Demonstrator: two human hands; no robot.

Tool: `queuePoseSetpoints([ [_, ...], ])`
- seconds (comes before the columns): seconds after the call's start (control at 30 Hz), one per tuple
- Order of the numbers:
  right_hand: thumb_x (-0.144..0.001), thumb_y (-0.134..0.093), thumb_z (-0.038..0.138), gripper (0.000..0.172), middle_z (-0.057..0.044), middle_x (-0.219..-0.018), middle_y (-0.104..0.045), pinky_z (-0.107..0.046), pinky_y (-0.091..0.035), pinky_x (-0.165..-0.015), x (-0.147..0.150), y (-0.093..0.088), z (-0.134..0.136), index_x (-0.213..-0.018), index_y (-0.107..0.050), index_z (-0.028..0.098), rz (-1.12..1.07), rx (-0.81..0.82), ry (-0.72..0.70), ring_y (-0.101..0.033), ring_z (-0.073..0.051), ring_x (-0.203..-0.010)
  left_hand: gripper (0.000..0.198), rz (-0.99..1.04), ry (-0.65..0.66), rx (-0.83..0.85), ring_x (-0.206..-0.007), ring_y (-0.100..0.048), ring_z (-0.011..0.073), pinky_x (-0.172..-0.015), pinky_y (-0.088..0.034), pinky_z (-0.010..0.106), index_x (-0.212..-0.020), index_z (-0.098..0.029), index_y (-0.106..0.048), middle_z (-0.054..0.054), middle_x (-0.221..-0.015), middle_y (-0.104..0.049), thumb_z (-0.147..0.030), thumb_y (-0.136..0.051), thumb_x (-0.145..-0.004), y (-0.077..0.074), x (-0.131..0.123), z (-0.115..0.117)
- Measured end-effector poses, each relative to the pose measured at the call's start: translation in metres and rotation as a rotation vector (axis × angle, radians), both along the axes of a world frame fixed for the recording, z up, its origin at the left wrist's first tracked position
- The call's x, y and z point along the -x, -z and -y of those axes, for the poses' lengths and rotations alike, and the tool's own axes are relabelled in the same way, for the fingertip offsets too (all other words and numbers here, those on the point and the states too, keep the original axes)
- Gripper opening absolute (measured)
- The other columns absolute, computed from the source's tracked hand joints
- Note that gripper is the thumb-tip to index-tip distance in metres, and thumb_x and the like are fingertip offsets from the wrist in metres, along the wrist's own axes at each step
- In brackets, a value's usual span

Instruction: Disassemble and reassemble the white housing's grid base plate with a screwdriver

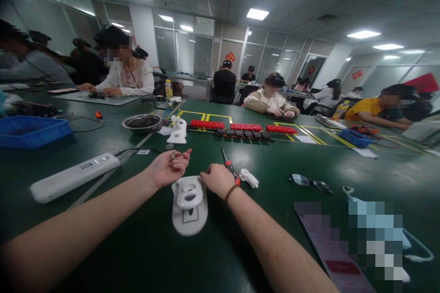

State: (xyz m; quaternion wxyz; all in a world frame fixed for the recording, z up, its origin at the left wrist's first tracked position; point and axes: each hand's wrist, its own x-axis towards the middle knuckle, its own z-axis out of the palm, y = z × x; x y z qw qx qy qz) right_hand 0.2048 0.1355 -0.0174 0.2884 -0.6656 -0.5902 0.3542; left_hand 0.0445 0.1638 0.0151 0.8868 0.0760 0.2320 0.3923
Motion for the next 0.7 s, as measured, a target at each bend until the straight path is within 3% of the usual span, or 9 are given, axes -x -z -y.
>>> queuePoseSetpoints([
  [0.1,-0.068,-0.057,0.028,0.010,-0.003,-0.057,-0.050,-0.027,-0.030,-0.056,0.001,-0.005,0.002,-0.064,-0.055,0.019,0.160,-0.209,0.023,-0.047,-0.017,-0.061,0.018,0.012,0.052,-0.032,-0.029,-0.028,0.0038,-0.026,-0.022,0.012,-0.076,-0.011,-0.049,-0.007,-0.045,-0.031,-0.005,-0.031,-0.075,0.000,0.000,0.003],
  [0.27,-0.072,-0.052,0.024,0.012,-0.001,-0.058,-0.054,-0.025,-0.028,-0.052,0.007,-0.003,0.004,-0.065,-0.058,0.018,0.236,-0.363,-0.051,-0.046,-0.013,-0.055,0.019,-0.037,0.093,-0.071,-0.027,-0.022,0.0039,-0.026,-0.016,0.013,-0.070,-0.013,-0.047,-0.009,-0.042,-0.023,-0.009,-0.030,-0.078,0.002,-0.002,0.005],
  [0.43,-0.082,-0.042,0.023,0.019,0.001,-0.061,-0.054,-0.022,-0.033,-0.053,0.005,-0.019,0.010,-0.070,-0.056,0.016,0.162,-0.522,-0.075,-0.048,-0.011,-0.058,0.018,-0.143,0.126,-0.113,-0.030,-0.025,0.0047,-0.028,-0.016,0.014,-0.073,-0.013,-0.049,-0.007,-0.043,-0.027,-0.013,-0.032,-0.078,0.003,-0.008,0.010],
  [0.53,-0.082,-0.048,0.025,0.013,-0.001,-0.079,-0.056,-0.022,-0.039,-0.059,0.007,-0.038,0.022,-0.086,-0.056,0.016,0.128,-0.733,-0.186,-0.051,-0.012,-0.070,0.015,-0.222,0.119,-0.149,-0.030,-0.026,0.0049,-0.029,-0.018,0.014,-0.072,-0.014,-0.050,-0.007,-0.043,-0.028,-0.014,-0.036,-0.078,0.003,-0.014,0.016],
  [0.6,-0.075,-0.059,0.028,0.020,-0.004,-0.091,-0.055,-0.025,-0.040,-0.066,0.011,-0.047,0.031,-0.092,-0.056,0.017,0.233,-0.835,-0.269,-0.049,-0.016,-0.081,0.013,-0.282,0.085,-0.169,-0.031,-0.030,0.0045,-0.029,-0.020,0.014,-0.072,-0.015,-0.050,-0.006,-0.045,-0.035,-0.017,-0.039,-0.078,0.003,-0.018,0.021],
  [0.7,-0.067,-0.068,0.030,0.028,-0.005,-0.094,-0.053,-0.029,-0.040,-0.070,0.018,-0.050,0.038,-0.090,-0.059,0.017,0.431,-0.853,-0.290,-0.046,-0.019,-0.087,0.014,-0.350,0.041,-0.188,-0.039,-0.045,0.0066,-0.032,-0.028,0.014,-0.073,-0.015,-0.050,-0.002,-0.054,-0.047,-0.021,-0.042,-0.080,-0.001,-0.022,0.028],
])
